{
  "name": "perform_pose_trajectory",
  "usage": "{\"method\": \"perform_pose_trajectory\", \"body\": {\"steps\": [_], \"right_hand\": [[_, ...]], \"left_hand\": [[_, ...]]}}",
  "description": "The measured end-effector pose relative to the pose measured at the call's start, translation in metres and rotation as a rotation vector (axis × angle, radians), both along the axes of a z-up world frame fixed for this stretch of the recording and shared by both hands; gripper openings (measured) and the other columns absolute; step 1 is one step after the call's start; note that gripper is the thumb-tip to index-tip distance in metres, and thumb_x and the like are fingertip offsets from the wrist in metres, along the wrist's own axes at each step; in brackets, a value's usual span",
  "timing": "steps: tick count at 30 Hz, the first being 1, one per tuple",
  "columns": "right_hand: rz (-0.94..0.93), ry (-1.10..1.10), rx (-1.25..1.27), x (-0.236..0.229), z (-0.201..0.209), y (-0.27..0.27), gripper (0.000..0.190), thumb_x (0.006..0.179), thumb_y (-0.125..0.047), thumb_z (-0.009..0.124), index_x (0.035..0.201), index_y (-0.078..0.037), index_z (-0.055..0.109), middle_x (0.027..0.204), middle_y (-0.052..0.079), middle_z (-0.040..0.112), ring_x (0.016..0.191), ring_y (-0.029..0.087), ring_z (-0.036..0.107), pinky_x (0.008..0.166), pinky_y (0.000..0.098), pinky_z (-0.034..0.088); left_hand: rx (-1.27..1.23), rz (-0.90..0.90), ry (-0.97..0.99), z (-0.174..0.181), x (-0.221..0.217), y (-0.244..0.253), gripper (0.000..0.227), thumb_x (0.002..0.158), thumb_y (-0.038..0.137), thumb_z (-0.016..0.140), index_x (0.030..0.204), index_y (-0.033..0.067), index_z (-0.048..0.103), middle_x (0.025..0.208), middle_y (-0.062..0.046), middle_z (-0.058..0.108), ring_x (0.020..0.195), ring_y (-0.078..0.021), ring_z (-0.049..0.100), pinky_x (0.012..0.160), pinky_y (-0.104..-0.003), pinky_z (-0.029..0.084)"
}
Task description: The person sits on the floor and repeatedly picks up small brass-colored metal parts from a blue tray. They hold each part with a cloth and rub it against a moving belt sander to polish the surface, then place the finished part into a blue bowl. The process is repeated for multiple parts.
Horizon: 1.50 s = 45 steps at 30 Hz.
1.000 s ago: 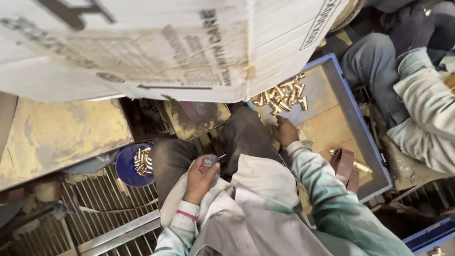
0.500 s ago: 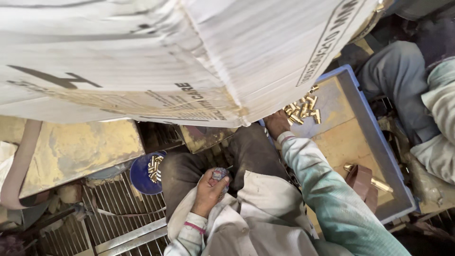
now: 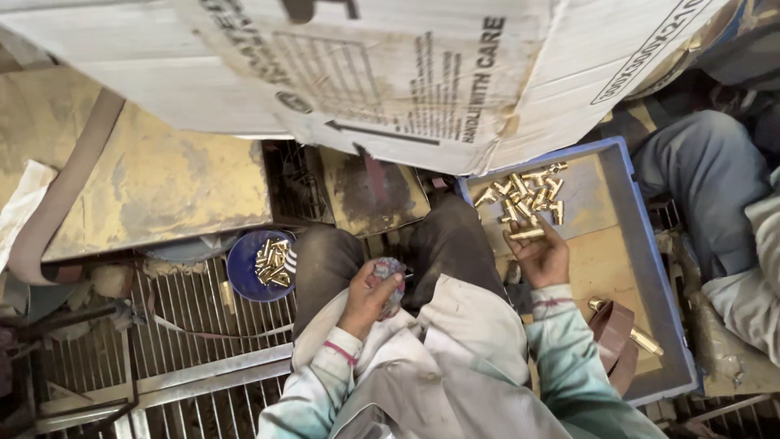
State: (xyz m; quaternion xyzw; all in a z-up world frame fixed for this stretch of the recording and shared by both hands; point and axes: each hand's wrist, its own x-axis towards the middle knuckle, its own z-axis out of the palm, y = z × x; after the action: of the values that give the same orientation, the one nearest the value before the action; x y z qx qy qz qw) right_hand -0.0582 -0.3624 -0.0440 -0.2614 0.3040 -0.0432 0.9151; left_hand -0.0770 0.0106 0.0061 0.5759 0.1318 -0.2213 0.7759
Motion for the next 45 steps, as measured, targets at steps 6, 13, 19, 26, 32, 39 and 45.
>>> {"method": "perform_pose_trajectory", "body": {"steps": [6, 13, 19, 26, 32, 39, 45], "right_hand": [[0.464, -0.08, -0.409, -0.019, 0.082, 0.067, 0.033, 0.098, -0.005, 0.058, 0.13, -0.009, 0.055, 0.119, 0.014, 0.069, 0.107, 0.026, 0.067, 0.087, 0.043, 0.057], [0.806, -0.601, -0.98, -0.03, 0.127, 0.178, 0.042, 0.096, 0.001, 0.069, 0.135, -0.003, 0.055, 0.142, 0.018, 0.063, 0.131, 0.026, 0.059, 0.11, 0.0395, 0.047], [0.789, -0.763, -1.554, -0.022, 0.155, 0.2, 0.049, 0.091, 0.0, 0.071, 0.139, 0.002, 0.059, 0.141, 0.017, 0.064, 0.133, 0.036, 0.058, 0.113, 0.0446, 0.042], [0.651, -0.778, -1.759, -0.005, 0.158, 0.203, 0.038, 0.091, -0.001, 0.073, 0.127, 0.001, 0.063, 0.13, 0.019, 0.069, 0.114, 0.032, 0.069, 0.096, 0.0386, 0.055], [0.596, -0.816, -1.744, 0.012, 0.152, 0.2, 0.033, 0.091, 0.002, 0.073, 0.122, 0.003, 0.063, 0.13, 0.021, 0.069, 0.112, 0.034, 0.071, 0.094, 0.0388, 0.057], [0.554, -0.956, -1.952, 0.049, 0.13, 0.187, 0.032, 0.089, 0.005, 0.071, 0.12, 0.003, 0.062, 0.129, 0.019, 0.068, 0.115, 0.034, 0.07, 0.094, 0.0406, 0.057], [0.585, -0.979, -2.036, 0.074, 0.101, 0.18, 0.033, 0.087, 0.004, 0.068, 0.119, 0.001, 0.061, 0.13, 0.017, 0.069, 0.113, 0.033, 0.069, 0.092, 0.0398, 0.058]], "left_hand": [[-0.173, 0.071, 0.015, 0.023, -0.007, 0.011, 0.033, 0.093, 0.015, 0.073, 0.119, -0.0005, 0.062, 0.094, -0.006, 0.07, 0.075, -0.0117, 0.063, 0.064, -0.028, 0.053], [-0.331, -0.01, -0.052, 0.048, -0.014, 0.018, 0.041, 0.096, 0.015, 0.07, 0.131, 0.002, 0.055, 0.1, -0.004, 0.07, 0.08, -0.0101, 0.067, 0.067, -0.026, 0.055], [-0.305, 0.058, -0.247, 0.043, -0.023, 0.026, 0.035, 0.1, 0.009, 0.071, 0.13, -0.0034, 0.057, 0.11, -0.006, 0.071, 0.096, -0.01, 0.067, 0.082, -0.025, 0.056], [-0.308, 0.085, -0.279, 0.033, -0.004, 0.014, 0.037, 0.097, 0.004, 0.071, 0.13, -0.0007, 0.056, 0.115, -0.004, 0.069, 0.103, -0.0083, 0.066, 0.09, -0.024, 0.055], [-0.326, 0.152, -0.303, 0.03, 0.014, 0.005, 0.035, 0.097, 0.003, 0.07, 0.129, -0.0026, 0.055, 0.117, -0.006, 0.068, 0.105, -0.01, 0.065, 0.092, -0.026, 0.054], [-0.202, 0.144, -0.206, 0.024, 0.038, -0.002, 0.045, 0.095, 0.011, 0.071, 0.132, 0.0, 0.046, 0.113, -0.007, 0.067, 0.1, -0.01, 0.065, 0.087, -0.025, 0.054], [-0.171, 0.139, 0.037, 0.02, 0.06, -0.002, 0.045, 0.092, 0.014, 0.071, 0.128, 0.0007, 0.046, 0.091, -0.009, 0.064, 0.06, -0.0133, 0.057, 0.046, -0.028, 0.045]]}}
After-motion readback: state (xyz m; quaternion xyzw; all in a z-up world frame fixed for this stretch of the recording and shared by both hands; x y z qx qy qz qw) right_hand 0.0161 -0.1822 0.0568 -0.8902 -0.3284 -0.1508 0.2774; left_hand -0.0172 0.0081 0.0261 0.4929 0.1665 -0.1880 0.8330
